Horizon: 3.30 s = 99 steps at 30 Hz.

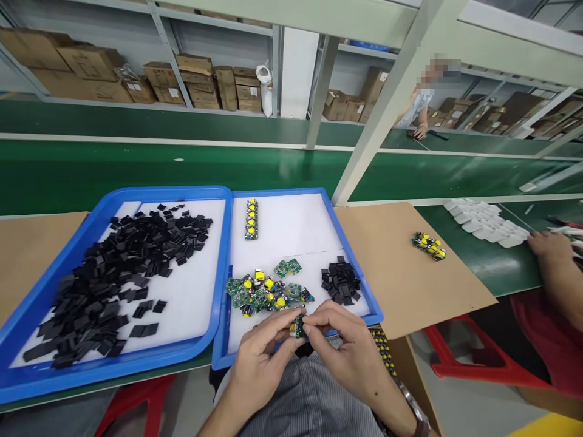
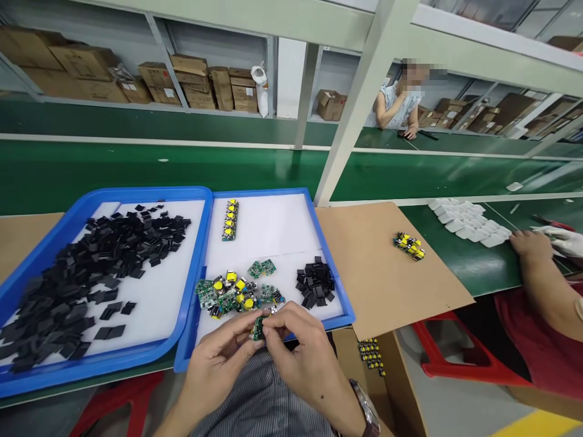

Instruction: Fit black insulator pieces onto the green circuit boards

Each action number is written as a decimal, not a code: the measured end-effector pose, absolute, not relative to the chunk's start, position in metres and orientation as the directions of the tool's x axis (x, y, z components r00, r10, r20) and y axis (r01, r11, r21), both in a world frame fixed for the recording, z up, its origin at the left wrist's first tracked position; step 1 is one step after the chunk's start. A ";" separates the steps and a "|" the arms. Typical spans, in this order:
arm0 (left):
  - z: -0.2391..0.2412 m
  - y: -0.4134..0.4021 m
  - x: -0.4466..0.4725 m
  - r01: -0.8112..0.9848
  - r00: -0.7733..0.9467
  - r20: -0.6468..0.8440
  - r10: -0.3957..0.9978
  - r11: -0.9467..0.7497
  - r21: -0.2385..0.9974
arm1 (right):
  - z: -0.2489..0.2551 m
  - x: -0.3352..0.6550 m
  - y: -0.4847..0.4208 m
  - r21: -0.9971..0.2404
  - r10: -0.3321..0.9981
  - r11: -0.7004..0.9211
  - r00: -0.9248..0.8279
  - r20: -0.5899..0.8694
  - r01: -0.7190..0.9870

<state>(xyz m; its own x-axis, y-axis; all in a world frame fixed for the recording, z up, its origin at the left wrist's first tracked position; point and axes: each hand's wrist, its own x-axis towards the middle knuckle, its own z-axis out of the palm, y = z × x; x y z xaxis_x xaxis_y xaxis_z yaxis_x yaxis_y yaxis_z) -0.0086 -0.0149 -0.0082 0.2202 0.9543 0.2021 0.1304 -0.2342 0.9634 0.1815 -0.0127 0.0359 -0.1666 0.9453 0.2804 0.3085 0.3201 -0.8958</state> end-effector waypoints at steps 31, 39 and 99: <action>0.004 -0.013 0.002 0.329 0.245 0.414 0.877 -0.477 0.815 | 0.042 0.197 -0.006 -0.920 0.959 0.240 -0.220 0.177 0.309; 0.013 -0.014 0.005 0.378 0.275 0.412 0.869 -0.492 0.784 | 0.026 0.196 -0.001 -0.996 0.979 0.057 -0.198 0.041 0.073; 0.017 -0.026 0.025 0.309 0.133 0.522 0.842 -0.536 0.786 | -0.006 0.205 -0.040 -0.998 0.997 0.059 -0.041 0.061 -0.031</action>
<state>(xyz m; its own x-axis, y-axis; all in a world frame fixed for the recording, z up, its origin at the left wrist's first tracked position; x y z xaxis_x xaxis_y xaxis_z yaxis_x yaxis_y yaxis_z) 0.0247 -0.0262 0.0173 0.1331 0.8422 0.5224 0.3087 -0.5361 0.7857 0.2053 -0.0399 -0.0059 -0.0407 0.9973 0.0607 -0.0314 0.0594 -0.9977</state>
